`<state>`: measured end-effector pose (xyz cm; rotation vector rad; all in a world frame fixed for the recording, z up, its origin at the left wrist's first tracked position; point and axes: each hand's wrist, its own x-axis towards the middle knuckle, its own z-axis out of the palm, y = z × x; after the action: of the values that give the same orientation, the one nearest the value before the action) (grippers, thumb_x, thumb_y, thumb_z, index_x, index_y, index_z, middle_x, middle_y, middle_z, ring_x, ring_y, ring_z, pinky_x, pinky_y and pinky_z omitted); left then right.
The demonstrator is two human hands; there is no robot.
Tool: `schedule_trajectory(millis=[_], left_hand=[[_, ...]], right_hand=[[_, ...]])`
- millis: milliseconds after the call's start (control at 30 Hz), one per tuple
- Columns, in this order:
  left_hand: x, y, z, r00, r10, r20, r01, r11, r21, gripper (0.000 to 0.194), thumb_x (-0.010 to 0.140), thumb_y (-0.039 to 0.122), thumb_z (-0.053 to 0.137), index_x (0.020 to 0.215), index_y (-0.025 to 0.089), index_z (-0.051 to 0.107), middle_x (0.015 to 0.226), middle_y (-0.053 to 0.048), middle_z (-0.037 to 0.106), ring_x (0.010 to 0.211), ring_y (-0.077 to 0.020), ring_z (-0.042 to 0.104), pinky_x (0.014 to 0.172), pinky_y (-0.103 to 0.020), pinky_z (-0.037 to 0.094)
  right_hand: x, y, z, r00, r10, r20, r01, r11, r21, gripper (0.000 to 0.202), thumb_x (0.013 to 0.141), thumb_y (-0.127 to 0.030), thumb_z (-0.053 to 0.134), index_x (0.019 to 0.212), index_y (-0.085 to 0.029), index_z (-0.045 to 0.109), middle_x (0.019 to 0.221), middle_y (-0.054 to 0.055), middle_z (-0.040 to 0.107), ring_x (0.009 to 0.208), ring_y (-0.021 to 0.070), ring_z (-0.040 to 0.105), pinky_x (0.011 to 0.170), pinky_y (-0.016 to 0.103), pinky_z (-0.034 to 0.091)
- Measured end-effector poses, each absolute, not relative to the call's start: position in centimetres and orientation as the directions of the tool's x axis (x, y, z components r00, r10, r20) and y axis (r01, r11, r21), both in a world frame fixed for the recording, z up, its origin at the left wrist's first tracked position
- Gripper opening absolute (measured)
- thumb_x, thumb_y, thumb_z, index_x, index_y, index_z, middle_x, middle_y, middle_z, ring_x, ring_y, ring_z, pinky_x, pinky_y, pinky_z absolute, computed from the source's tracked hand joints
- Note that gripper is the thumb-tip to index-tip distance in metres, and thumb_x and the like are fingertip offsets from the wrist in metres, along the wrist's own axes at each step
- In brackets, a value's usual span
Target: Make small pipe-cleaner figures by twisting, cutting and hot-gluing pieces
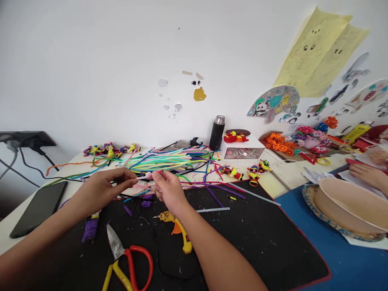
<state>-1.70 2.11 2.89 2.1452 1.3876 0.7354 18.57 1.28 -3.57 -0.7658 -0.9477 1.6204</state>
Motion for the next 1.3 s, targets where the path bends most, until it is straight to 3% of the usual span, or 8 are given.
schedule_trajectory(millis=[167, 367, 700, 967, 1300], left_hand=[[-1.8, 2.1, 2.6, 0.333, 0.925, 0.186, 0.693, -0.373, 0.617, 0.038, 0.091, 0.058, 0.062, 0.088, 0.023, 0.077, 0.084, -0.004, 0.079, 0.074, -0.0218, 0.064, 0.068, -0.029, 0.046], [-1.6, 2.0, 2.7, 0.351, 0.925, 0.146, 0.704, -0.363, 0.610, 0.040, 0.091, 0.060, 0.060, 0.088, 0.024, 0.077, 0.077, -0.003, 0.076, 0.067, -0.0211, 0.060, 0.062, -0.029, 0.043], [-1.5, 2.1, 2.4, 0.383, 0.914, 0.136, 0.663, -0.374, 0.648, 0.043, 0.095, 0.061, 0.059, 0.090, 0.024, 0.079, 0.091, -0.006, 0.080, 0.083, -0.0250, 0.068, 0.073, -0.030, 0.047], [-2.7, 3.2, 2.7, 0.374, 0.912, 0.170, 0.621, -0.382, 0.685, 0.045, 0.096, 0.061, 0.056, 0.084, 0.021, 0.072, 0.079, -0.001, 0.068, 0.074, -0.0200, 0.057, 0.068, -0.028, 0.042], [-3.6, 4.3, 1.7, 0.364, 0.906, 0.216, 0.594, -0.405, 0.695, 0.044, 0.096, 0.062, 0.056, 0.087, 0.021, 0.070, 0.086, -0.002, 0.071, 0.086, -0.0227, 0.064, 0.079, -0.029, 0.048]], right_hand=[[18.5, 1.3, -3.7, -0.226, 0.974, -0.019, -0.468, -0.125, -0.875, 0.054, 0.077, -0.068, 0.082, 0.091, -0.018, 0.065, 0.055, -0.014, 0.033, 0.043, 0.0049, 0.019, 0.042, 0.023, 0.009], [18.2, 1.2, -3.6, -0.179, 0.984, -0.004, -0.438, -0.084, -0.895, 0.048, 0.077, -0.056, 0.085, 0.077, -0.023, 0.049, 0.055, -0.014, 0.031, 0.043, 0.0052, 0.019, 0.041, 0.023, 0.011], [17.9, 1.3, -4.7, -0.223, 0.973, 0.056, -0.310, -0.016, -0.951, 0.044, 0.082, -0.058, 0.079, 0.081, -0.023, 0.054, 0.055, -0.012, 0.035, 0.044, 0.0073, 0.026, 0.043, 0.024, 0.018], [18.2, 1.0, -3.8, -0.285, 0.958, 0.034, -0.354, -0.073, -0.933, 0.054, 0.082, -0.072, 0.076, 0.085, -0.019, 0.064, 0.054, -0.012, 0.030, 0.044, 0.0070, 0.019, 0.043, 0.025, 0.013], [17.6, 0.3, -4.8, -0.388, 0.921, 0.041, -0.236, -0.057, -0.970, 0.063, 0.087, -0.080, 0.066, 0.070, -0.021, 0.053, 0.055, -0.009, 0.036, 0.046, 0.0077, 0.024, 0.044, 0.025, 0.018]])
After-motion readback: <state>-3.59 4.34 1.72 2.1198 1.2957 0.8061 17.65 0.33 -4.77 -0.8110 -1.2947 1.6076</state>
